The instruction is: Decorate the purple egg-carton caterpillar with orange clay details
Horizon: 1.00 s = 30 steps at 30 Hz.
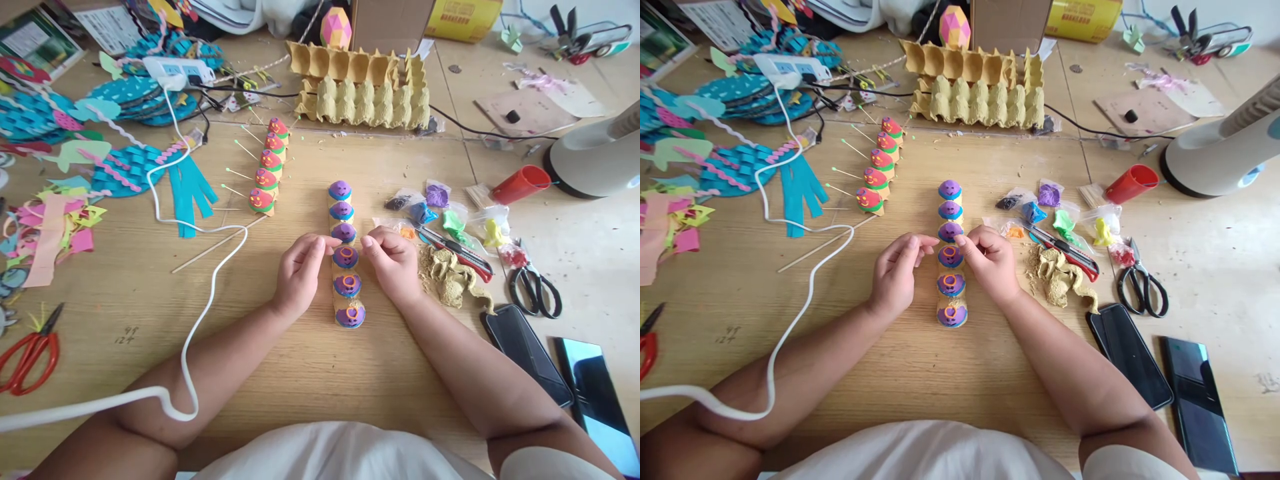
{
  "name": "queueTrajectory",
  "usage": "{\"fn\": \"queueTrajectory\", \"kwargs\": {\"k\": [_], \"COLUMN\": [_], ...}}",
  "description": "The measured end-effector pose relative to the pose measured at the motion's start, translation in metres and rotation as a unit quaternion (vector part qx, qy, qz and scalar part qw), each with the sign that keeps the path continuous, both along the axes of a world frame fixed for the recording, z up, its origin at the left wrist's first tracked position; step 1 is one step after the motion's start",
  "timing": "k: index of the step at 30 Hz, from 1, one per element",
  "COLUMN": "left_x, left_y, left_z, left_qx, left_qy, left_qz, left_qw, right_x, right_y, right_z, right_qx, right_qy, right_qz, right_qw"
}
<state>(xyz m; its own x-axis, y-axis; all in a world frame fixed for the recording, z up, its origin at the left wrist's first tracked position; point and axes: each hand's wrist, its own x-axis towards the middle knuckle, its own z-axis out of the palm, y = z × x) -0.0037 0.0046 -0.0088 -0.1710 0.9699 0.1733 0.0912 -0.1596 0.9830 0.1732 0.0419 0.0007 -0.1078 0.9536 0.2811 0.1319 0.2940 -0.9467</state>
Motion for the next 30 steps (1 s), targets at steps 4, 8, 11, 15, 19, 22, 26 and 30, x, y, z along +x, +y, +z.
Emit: {"fn": "queueTrajectory", "kwargs": {"k": [4, 8, 11, 15, 19, 22, 26, 30], "left_x": [0.000, 0.000, 0.000, 0.001, 0.001, 0.001, 0.000, 0.000], "left_y": [0.000, 0.001, 0.001, 0.002, 0.002, 0.001, 0.001, 0.001], "left_z": [-0.001, -0.001, 0.000, -0.001, -0.002, -0.002, 0.000, 0.000], "left_qx": [-0.009, -0.012, -0.009, -0.010, -0.011, -0.008, -0.013, -0.013], "left_qy": [-0.014, -0.029, -0.033, -0.028, -0.042, -0.053, -0.042, -0.043], "left_qz": [-0.002, -0.001, -0.004, 0.000, 0.000, -0.005, -0.007, -0.006], "left_qw": [1.000, 1.000, 0.999, 1.000, 0.999, 0.999, 0.999, 0.999], "right_x": [-0.001, -0.001, 0.000, 0.000, 0.000, 0.000, 0.001, 0.000], "right_y": [0.004, 0.005, 0.003, 0.004, 0.006, 0.006, 0.003, 0.006], "right_z": [-0.006, -0.006, -0.004, -0.006, -0.011, -0.011, -0.010, -0.013], "right_qx": [-0.004, -0.015, -0.016, -0.016, -0.023, -0.032, -0.060, -0.051], "right_qy": [0.021, 0.031, 0.027, 0.038, 0.062, 0.055, 0.042, 0.056], "right_qz": [-0.001, 0.010, 0.019, 0.016, -0.001, -0.007, -0.006, -0.022], "right_qw": [1.000, 0.999, 0.999, 0.999, 0.998, 0.998, 0.997, 0.997]}}
